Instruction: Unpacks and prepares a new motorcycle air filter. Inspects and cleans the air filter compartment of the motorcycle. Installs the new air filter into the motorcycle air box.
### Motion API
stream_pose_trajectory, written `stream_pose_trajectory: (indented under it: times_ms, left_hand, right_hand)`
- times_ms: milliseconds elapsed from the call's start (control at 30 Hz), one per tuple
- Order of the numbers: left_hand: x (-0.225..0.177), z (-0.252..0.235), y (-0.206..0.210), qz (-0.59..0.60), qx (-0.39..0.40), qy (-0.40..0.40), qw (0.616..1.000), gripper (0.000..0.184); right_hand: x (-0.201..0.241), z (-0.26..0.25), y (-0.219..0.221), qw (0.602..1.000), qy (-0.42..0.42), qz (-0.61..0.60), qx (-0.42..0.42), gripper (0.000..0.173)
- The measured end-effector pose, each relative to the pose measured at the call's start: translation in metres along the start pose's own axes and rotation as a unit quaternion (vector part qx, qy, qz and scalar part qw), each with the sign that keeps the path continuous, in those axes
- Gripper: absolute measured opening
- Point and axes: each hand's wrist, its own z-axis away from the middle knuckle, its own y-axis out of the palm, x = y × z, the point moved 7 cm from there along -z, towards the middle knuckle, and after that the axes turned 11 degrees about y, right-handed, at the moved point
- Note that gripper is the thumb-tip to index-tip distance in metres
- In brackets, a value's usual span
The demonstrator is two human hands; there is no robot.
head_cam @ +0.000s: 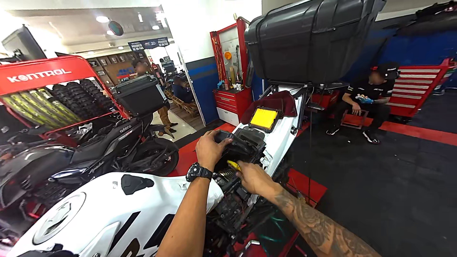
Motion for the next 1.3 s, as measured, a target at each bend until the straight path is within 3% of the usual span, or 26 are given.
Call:
stream_pose_trajectory:
  times_ms: [67, 167, 267, 400, 533, 600, 733, 867, 1000, 1167, 1300]
  left_hand:
    - [0.000, 0.000, 0.002, 0.001, 0.002, -0.001, 1.000, 0.064]
    - [0.001, -0.002, 0.000, -0.004, -0.002, 0.004, 1.000, 0.064]
    - [0.004, -0.001, 0.001, -0.003, -0.003, 0.003, 1.000, 0.064]
    - [0.006, 0.002, 0.000, 0.008, -0.011, 0.011, 1.000, 0.063]
    - [0.006, 0.001, 0.001, 0.000, -0.004, 0.003, 1.000, 0.063]
    - [0.005, 0.001, 0.002, 0.003, -0.006, 0.004, 1.000, 0.063]
    - [0.000, -0.002, 0.003, -0.002, 0.003, -0.003, 1.000, 0.064]
    - [0.002, -0.003, 0.006, 0.003, -0.003, 0.003, 1.000, 0.064]
    - [0.002, 0.000, 0.006, 0.005, -0.010, 0.002, 1.000, 0.065]
    - [0.006, 0.002, 0.006, 0.015, -0.015, 0.005, 1.000, 0.064]
    - [0.007, 0.002, 0.004, 0.016, -0.022, 0.016, 0.999, 0.065]
  right_hand:
    - [-0.003, -0.002, 0.003, 0.999, 0.012, -0.023, -0.043, 0.034]
    - [0.001, -0.005, 0.021, 0.997, -0.010, -0.077, 0.028, 0.035]
    - [0.000, 0.001, 0.016, 0.998, 0.023, 0.006, -0.059, 0.037]
    - [0.011, 0.025, 0.030, 0.997, -0.021, 0.042, -0.068, 0.042]
    - [0.016, 0.047, 0.007, 0.957, -0.088, 0.041, -0.274, 0.068]
    - [0.013, 0.045, 0.002, 0.943, -0.103, 0.044, -0.312, 0.071]
    - [-0.005, 0.031, 0.014, 0.974, 0.025, 0.116, -0.194, 0.062]
    - [0.003, 0.041, 0.010, 0.958, -0.017, 0.100, -0.267, 0.062]
    - [-0.011, 0.030, 0.016, 0.976, 0.084, 0.116, -0.164, 0.057]
    - [-0.012, 0.017, 0.020, 0.988, 0.007, -0.045, -0.150, 0.050]
    - [-0.017, 0.011, 0.012, 0.977, 0.022, 0.000, -0.211, 0.054]
